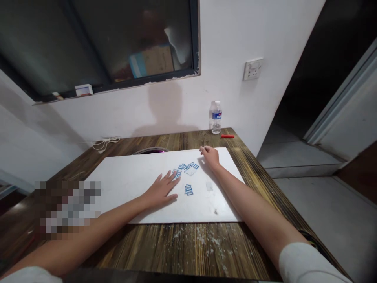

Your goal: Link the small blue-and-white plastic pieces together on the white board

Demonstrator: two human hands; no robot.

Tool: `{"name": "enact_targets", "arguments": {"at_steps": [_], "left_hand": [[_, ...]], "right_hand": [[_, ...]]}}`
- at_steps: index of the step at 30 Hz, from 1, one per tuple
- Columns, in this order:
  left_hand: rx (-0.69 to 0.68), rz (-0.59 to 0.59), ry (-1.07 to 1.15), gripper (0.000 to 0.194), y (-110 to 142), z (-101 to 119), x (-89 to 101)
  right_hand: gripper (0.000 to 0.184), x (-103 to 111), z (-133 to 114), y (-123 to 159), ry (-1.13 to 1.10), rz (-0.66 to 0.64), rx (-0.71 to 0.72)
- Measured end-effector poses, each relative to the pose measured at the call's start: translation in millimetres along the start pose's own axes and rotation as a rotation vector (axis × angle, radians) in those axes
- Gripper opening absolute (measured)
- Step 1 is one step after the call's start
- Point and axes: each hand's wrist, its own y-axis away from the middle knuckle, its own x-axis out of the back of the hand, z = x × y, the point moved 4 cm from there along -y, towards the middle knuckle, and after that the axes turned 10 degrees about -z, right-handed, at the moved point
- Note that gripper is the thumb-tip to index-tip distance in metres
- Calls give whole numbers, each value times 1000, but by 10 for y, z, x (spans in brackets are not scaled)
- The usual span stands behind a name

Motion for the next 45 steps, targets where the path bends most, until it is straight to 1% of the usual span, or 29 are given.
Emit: {"name": "enact_targets", "arguments": {"at_steps": [3, 5, 7, 8, 10, 13, 15, 17, 19, 20, 23, 25, 27, 29, 32, 33, 35, 37, 38, 40, 42, 43, 45], "left_hand": [[131, 47, 64, 72, -89, -131, 30], [189, 74, 132, 68, -259, -141, 112], [221, 113, 200, 64, -475, -88, 228], [199, 136, 227, 61, -587, -28, 288], [86, 148, 236, 60, -788, 153, 382], [-79, 148, 199, 63, -947, 475, 445], [-209, 116, 108, 69, -943, 696, 430], [-328, 50, 28, 74, -857, 868, 373], [-396, 15, -31, 76, -710, 958, 307], [-408, 14, -54, 77, -620, 971, 275], [-395, 20, -93, 77, -312, 903, 175], [-324, 27, -81, 71, -104, 769, 108], [-208, 47, -58, 66, 78, 579, 48], [-57, 83, -19, 63, 209, 351, 4], [124, 146, 44, 63, 250, 38, -9], [157, 164, 61, 62, 210, -40, 6], [192, 190, 93, 62, 50, -141, 66], [218, 208, 134, 63, -191, -164, 152], [227, 205, 153, 63, -328, -140, 194], [224, 194, 184, 65, -598, -21, 264], [162, 161, 191, 66, -817, 182, 298], [110, 146, 183, 66, -893, 299, 302], [-41, 112, 151, 66, -966, 534, 291]], "right_hand": [[34, -28, -22, 5, 11, -22, -2], [34, -37, -36, 8, 20, -33, 11], [33, -31, -45, 11, 30, -34, 21], [33, -23, -46, 12, 33, -31, 22], [33, -1, -46, 12, 34, -19, 19], [33, 35, -48, 6, 30, 1, 14], [33, 53, -48, -2, 20, 12, 3], [33, 62, -44, -10, 13, 17, -12], [34, 65, -37, -18, 13, 18, -16], [34, 64, -33, -20, 14, 17, -14], [34, 62, -23, -15, 14, 19, -2], [34, 59, -19, -6, 16, 16, -5], [34, 53, -23, 3, 17, 12, -8], [34, 43, -33, 9, 22, 5, -8], [33, 21, -48, 12, 41, -9, -6], [33, 15, -52, 12, 48, -13, -4], [32, 6, -57, 11, 55, -18, 5], [32, 7, -55, 8, 56, -20, 13], [32, 10, -50, 5, 56, -21, 13], [32, 23, -36, -3, 56, -20, 10], [32, 41, -24, -13, 52, -14, 7], [32, 50, -21, -17, 49, -9, 7], [32, 63, -16, -21, 45, 0, 4]]}}
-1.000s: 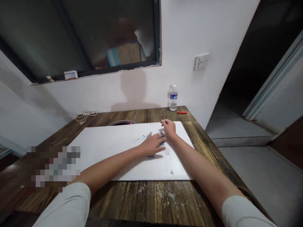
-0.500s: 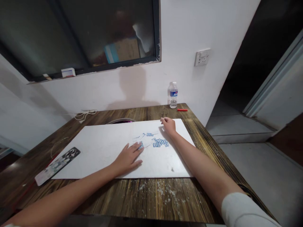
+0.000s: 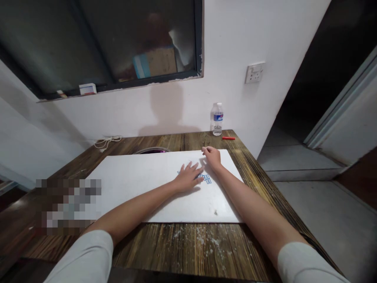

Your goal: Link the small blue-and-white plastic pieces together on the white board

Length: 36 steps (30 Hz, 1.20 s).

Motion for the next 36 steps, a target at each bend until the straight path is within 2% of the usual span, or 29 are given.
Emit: {"name": "enact_targets", "arguments": {"at_steps": [4, 9, 11, 14, 16, 18, 21, 26, 29, 31, 36], "left_hand": [[-227, -73, -41, 57, 131, 241, -62], [-308, -98, -101, 62, 637, 192, -55], [-274, -89, -126, 60, 909, 112, -77], [-153, -88, -144, 62, 1294, -70, -153], [-61, -107, -155, 67, 1459, -211, -213], [17, -115, -165, 69, 1501, -336, -242], [108, -99, -166, 67, 1311, -452, -202], [165, -61, -118, 65, 602, -409, -30], [75, -86, -113, 66, 218, -232, 12], [-5, -106, -133, 70, 48, -91, 8], [-242, -154, -185, 79, -79, 151, -19]], "right_hand": [[32, 2, 5, 1, -19, 12, -4], [32, -6, 6, 6, -18, 18, 2], [32, -5, 3, 8, -10, 18, -1], [33, -10, -7, 10, 0, 16, 0], [34, -24, -11, 13, 2, 6, 0], [34, -43, -14, 18, 1, -8, 2], [33, -64, -23, 25, 20, -30, 21], [32, -53, -17, 17, 39, -38, 26], [33, -29, -5, 2, 23, -21, 11], [34, -11, -2, -7, 9, -8, 9], [34, 26, 11, -31, -6, 20, 2]]}}
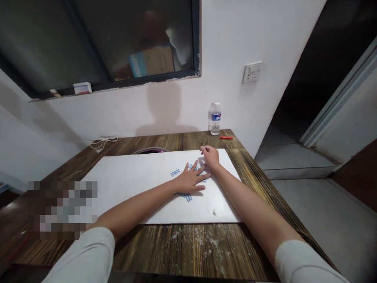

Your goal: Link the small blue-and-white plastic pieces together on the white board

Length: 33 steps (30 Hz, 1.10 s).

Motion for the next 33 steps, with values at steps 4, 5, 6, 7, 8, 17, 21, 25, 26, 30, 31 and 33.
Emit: {"name": "enact_targets", "arguments": {"at_steps": [4, 5, 6, 7, 8, 17, 21, 25, 26, 30, 31, 33], "left_hand": [[-182, -60, 15, 75, 192, 48, -8], [-207, -72, 30, 76, 284, 51, -15], [-221, -73, 43, 78, 391, 53, -24], [-222, -64, 53, 81, 506, 54, -36], [-216, -51, 58, 83, 626, 55, -54], [106, -44, 46, 80, 1168, -219, -335], [220, -17, 86, 78, 919, -381, -230], [111, 68, 137, 80, 459, -267, 8], [73, 81, 127, 81, 331, -204, 61], [-4, 40, 72, 86, -111, 46, 161], [-3, 12, 69, 87, -179, 91, 158], [-19, -23, 57, 87, -231, 168, 141]], "right_hand": [[35, 19, 65, -26, -68, 46, -33], [35, 22, 87, -33, -90, 60, -41], [36, 22, 109, -41, -112, 68, -51], [37, 21, 131, -49, -130, 74, -63], [37, 19, 152, -57, -144, 76, -77], [33, 4, 224, -52, -213, 100, -135], [30, 24, 233, -56, -347, 157, -149], [27, 67, 231, -90, -492, 234, -168], [27, 79, 229, -100, -519, 251, -173], [27, 113, 227, -128, -597, 279, -189], [28, 118, 229, -132, -615, 282, -190], [28, 123, 232, -136, -650, 282, -192]]}}
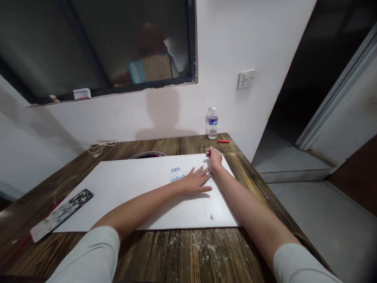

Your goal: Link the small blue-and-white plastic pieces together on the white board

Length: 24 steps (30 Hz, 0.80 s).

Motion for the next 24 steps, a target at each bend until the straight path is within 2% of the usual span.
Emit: {"name": "enact_targets", "arguments": {"at_steps": [3, 6, 8, 11, 17, 21, 24], "left_hand": [[-99, -16, -25, 82, 137, 97, -47], [-202, -57, -44, 78, 457, 146, -121], [-207, -85, -47, 76, 700, 124, -179], [-123, -83, -28, 77, 1032, 8, -263], [200, -68, 7, 82, 1460, -349, -473], [343, 18, 7, 77, 1478, -585, -509], [374, 108, 37, 78, 1302, -728, -421]], "right_hand": [[27, 0, 8, -3, -36, -7, -11], [27, -4, 22, -3, -38, -13, -20], [27, -4, 32, 1, -25, -14, -21], [30, -11, 37, 13, 13, -38, -12], [39, -53, 24, 87, 176, -155, 28], [51, -102, 74, 157, 388, -299, 29], [61, -114, 117, 182, 436, -340, 38]]}}
